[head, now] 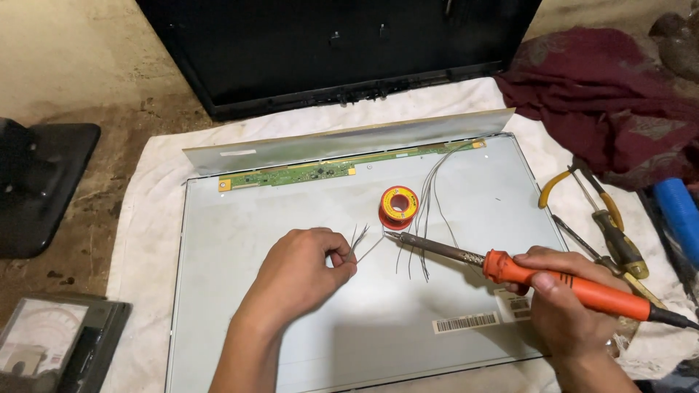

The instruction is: Stripping insulation from thin wires using pliers and soldering them onto an electronic component.

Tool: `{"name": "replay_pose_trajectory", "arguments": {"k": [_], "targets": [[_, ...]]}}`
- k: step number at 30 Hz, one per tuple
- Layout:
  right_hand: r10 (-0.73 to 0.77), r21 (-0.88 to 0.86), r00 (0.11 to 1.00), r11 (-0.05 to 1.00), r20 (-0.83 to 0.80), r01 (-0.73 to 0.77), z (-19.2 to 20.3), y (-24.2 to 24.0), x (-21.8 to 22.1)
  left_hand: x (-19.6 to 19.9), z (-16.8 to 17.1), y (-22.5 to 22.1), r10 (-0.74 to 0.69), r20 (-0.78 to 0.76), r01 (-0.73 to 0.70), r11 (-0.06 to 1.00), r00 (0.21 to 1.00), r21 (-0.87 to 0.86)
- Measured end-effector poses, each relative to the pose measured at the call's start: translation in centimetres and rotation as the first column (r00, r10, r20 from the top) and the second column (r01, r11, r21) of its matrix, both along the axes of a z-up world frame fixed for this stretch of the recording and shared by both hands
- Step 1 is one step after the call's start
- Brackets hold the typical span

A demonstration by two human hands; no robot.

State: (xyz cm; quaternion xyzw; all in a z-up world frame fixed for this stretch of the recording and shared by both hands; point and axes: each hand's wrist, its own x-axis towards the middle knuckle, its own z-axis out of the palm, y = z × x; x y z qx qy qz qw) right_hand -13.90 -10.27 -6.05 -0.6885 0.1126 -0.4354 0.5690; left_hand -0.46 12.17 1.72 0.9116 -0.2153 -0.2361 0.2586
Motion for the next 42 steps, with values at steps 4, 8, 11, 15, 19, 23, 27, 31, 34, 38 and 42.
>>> {"name": "replay_pose_trajectory", "arguments": {"k": [4, 8, 11, 15, 19, 23, 27, 31, 34, 38, 42], "targets": [[0.032, -0.013, 0.999, 0.999, -0.04, -0.032, 0.3, 0.0, -0.1, 0.0, 0.0, 0.0, -0.002, -0.001, 0.002, 1.0, 1.0, -0.012], [-0.008, -0.034, 0.993, 0.999, -0.116, 0.004, 0.2, -0.1, -0.3, 0.1, 0.0, 0.0, -0.004, -0.003, 0.004, 1.0, 1.0, 0.005], [0.007, 0.017, 0.993, 1.0, -0.12, -0.005, 0.2, 0.2, -0.3, -0.1, 0.7, -0.2, 0.027, -0.047, -0.025, 0.999, 0.999, 0.031], [0.04, 0.055, 0.996, 0.998, -0.08, -0.035, 0.3, 0.1, -0.2, -0.1, 0.6, -0.2, 0.022, -0.037, -0.021, 1.0, 0.999, 0.019], [0.052, 0.055, 0.995, 0.997, -0.082, -0.048, 0.5, 0.2, -0.3, -0.1, 0.7, -0.2, 0.03, -0.045, -0.03, 0.999, 0.999, 0.016], [0.062, 0.057, 0.995, 0.997, -0.076, -0.058, 0.5, 0.2, -0.3, -0.1, 0.5, -0.1, 0.024, -0.037, -0.024, 1.0, 0.999, 0.002], [-0.075, -0.142, 0.966, 0.989, -0.249, 0.04, 0.7, 0.0, -0.4, -0.1, 0.4, -0.1, 0.025, -0.032, -0.025, 1.0, 0.999, -0.012], [0.008, -0.03, 0.991, 0.999, -0.136, -0.012, 0.4, 0.0, -0.3, -0.1, 0.4, -0.2, 0.028, -0.035, -0.028, 1.0, 0.999, -0.004], [-0.037, -0.082, 0.981, 0.996, -0.188, 0.022, 0.9, 0.3, -0.3, 0.0, 0.3, -0.2, 0.036, -0.039, -0.036, 0.999, 0.999, -0.002], [-0.031, -0.077, 0.982, 0.997, -0.186, 0.017, 0.9, 0.4, -0.2, 0.0, 0.2, -0.1, 0.028, -0.027, -0.027, 1.0, 0.999, 0.005], [-0.038, -0.111, 0.98, 0.994, -0.193, 0.017, 0.9, 0.3, -0.3, 0.0, 0.3, -0.2, 0.033, -0.021, -0.033, 0.999, 0.999, -0.011]]}}
